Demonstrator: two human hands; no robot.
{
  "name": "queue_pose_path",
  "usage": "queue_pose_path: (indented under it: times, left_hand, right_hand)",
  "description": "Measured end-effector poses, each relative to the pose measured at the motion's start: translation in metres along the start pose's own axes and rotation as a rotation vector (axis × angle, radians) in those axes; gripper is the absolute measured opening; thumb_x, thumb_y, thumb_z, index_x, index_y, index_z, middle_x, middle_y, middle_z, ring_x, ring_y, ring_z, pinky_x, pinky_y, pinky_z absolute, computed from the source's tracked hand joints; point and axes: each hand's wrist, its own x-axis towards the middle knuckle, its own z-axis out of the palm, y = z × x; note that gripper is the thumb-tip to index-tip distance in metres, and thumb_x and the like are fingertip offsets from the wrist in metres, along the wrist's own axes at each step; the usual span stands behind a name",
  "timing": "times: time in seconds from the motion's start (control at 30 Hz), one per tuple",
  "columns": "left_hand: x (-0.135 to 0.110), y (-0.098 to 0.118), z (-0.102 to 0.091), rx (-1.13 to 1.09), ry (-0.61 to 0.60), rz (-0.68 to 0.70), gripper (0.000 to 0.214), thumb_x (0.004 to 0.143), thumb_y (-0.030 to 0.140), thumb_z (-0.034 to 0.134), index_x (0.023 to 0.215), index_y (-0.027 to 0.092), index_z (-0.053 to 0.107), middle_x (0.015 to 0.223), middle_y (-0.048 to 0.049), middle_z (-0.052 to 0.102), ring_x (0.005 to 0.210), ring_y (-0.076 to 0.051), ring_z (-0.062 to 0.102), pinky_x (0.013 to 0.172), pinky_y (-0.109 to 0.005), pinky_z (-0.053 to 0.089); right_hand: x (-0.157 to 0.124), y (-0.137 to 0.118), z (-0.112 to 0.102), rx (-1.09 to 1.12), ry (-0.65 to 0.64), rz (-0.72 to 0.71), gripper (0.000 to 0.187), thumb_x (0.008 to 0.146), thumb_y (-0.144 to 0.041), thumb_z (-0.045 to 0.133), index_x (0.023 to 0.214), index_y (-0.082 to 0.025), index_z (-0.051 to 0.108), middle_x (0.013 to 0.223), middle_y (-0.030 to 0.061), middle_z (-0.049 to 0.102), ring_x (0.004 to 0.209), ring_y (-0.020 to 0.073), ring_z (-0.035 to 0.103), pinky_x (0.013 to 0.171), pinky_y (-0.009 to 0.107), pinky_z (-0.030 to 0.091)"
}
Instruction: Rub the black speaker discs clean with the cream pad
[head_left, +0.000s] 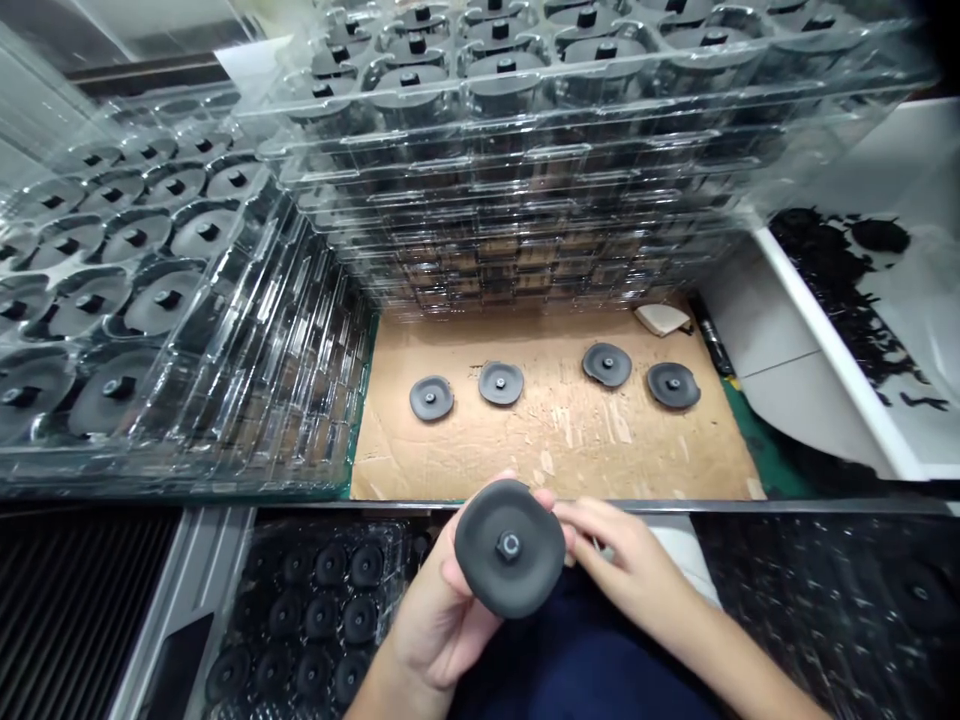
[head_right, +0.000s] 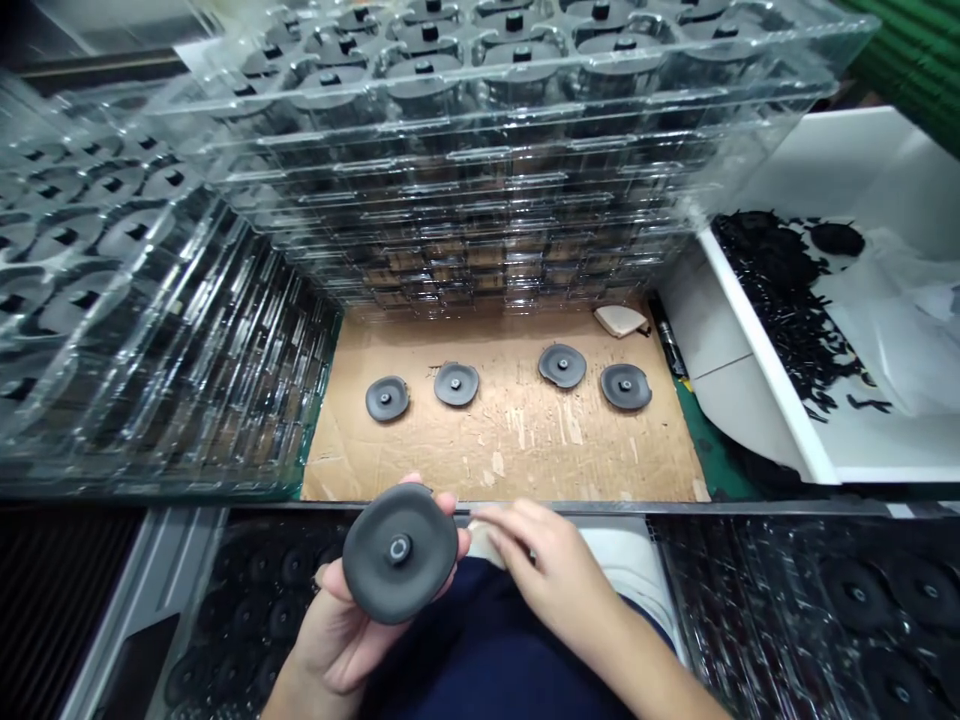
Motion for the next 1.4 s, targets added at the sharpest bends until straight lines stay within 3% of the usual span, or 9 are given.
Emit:
queue_pose_path:
  times: [0.1,0.23,0.33,0.47,0.7,0.93,1.13,1.27,1.4]
  left_hand:
    - [0.001,0.002,0.003,0.004,-0.004,-0.005,0.054,0.055,0.039,0.081,0.106,0.025,0.067,0.107,-0.0033,0.071,0.097,-0.021,0.066,0.088,-0.028,0.049]
    - [-0.001,0.001,0.008,-0.007,-0.053,-0.005,0.049,0.059,0.037,0.08,0.106,0.026,0.068,0.108,-0.0023,0.072,0.098,-0.021,0.066,0.089,-0.027,0.049]
    - [-0.001,-0.005,0.011,0.002,-0.05,0.0,0.051,0.059,0.037,0.08,0.107,0.026,0.067,0.108,-0.0018,0.072,0.097,-0.02,0.067,0.086,-0.025,0.05]
    - [-0.001,-0.009,0.009,0.098,0.061,0.074,0.053,0.056,0.037,0.082,0.106,0.024,0.068,0.104,-0.0023,0.072,0.095,-0.015,0.065,0.086,-0.018,0.047]
    - [-0.008,0.006,-0.003,0.1,0.163,0.218,0.051,0.057,0.039,0.079,0.105,0.03,0.067,0.11,-0.0009,0.07,0.1,-0.021,0.065,0.089,-0.03,0.05]
    - [-0.004,0.003,0.001,0.07,0.132,0.183,0.05,0.063,0.041,0.075,0.11,0.028,0.064,0.114,-0.0028,0.068,0.107,-0.023,0.062,0.097,-0.035,0.046]
    - [-0.004,-0.01,0.001,0.14,0.196,0.199,0.064,0.059,0.039,0.08,0.119,0.027,0.06,0.117,-0.0038,0.066,0.105,-0.022,0.062,0.086,-0.025,0.052]
    - [0.0,-0.009,-0.008,0.152,0.24,0.296,0.056,0.061,0.03,0.08,0.113,0.031,0.063,0.108,0.0008,0.07,0.098,-0.018,0.065,0.081,-0.02,0.054]
    - [-0.001,0.002,-0.013,0.128,0.263,0.384,0.05,0.058,0.03,0.081,0.106,0.034,0.067,0.104,0.0037,0.072,0.097,-0.019,0.067,0.084,-0.023,0.054]
  right_hand:
    - [-0.005,0.005,0.002,-0.005,-0.003,0.018,0.02,0.089,-0.022,0.051,0.1,-0.021,0.068,0.087,0.0031,0.072,0.079,0.0171,0.067,0.07,0.029,0.054]
    - [-0.001,-0.014,-0.032,-0.01,0.18,0.047,0.02,0.091,-0.023,0.048,0.103,-0.022,0.064,0.101,0.0039,0.07,0.092,0.0181,0.066,0.071,0.027,0.053]
    - [0.003,-0.049,-0.051,-0.016,0.334,-0.182,0.024,0.089,-0.017,0.051,0.109,-0.027,0.061,0.102,0.0001,0.069,0.088,0.0138,0.064,0.068,0.022,0.05]
    - [0.008,-0.079,-0.049,-0.16,0.277,-0.497,0.028,0.088,-0.01,0.048,0.113,-0.017,0.06,0.083,0.004,0.068,0.068,0.0147,0.058,0.063,0.029,0.047]
    - [-0.015,-0.048,-0.048,0.29,-0.252,-0.076,0.015,0.087,-0.028,0.057,0.091,-0.028,0.071,0.078,-0.0018,0.071,0.067,0.0125,0.065,0.057,0.021,0.05]
    - [-0.017,-0.025,-0.028,0.253,0.067,0.123,0.021,0.087,-0.033,0.054,0.1,-0.025,0.07,0.101,0.0035,0.072,0.091,0.0207,0.068,0.074,0.031,0.056]
    - [0.004,-0.076,-0.034,0.032,0.415,-0.322,0.026,0.089,-0.016,0.051,0.114,-0.019,0.06,0.102,0.0041,0.07,0.089,0.0147,0.064,0.072,0.024,0.051]
    - [0.017,-0.081,-0.02,-0.012,0.193,-0.555,0.024,0.09,-0.012,0.045,0.108,-0.012,0.061,0.087,0.0049,0.071,0.072,0.0144,0.062,0.068,0.029,0.048]
    - [0.015,-0.04,-0.02,0.024,0.127,-0.16,0.021,0.089,-0.022,0.048,0.099,-0.021,0.067,0.088,0.0025,0.071,0.075,0.0149,0.064,0.064,0.026,0.048]
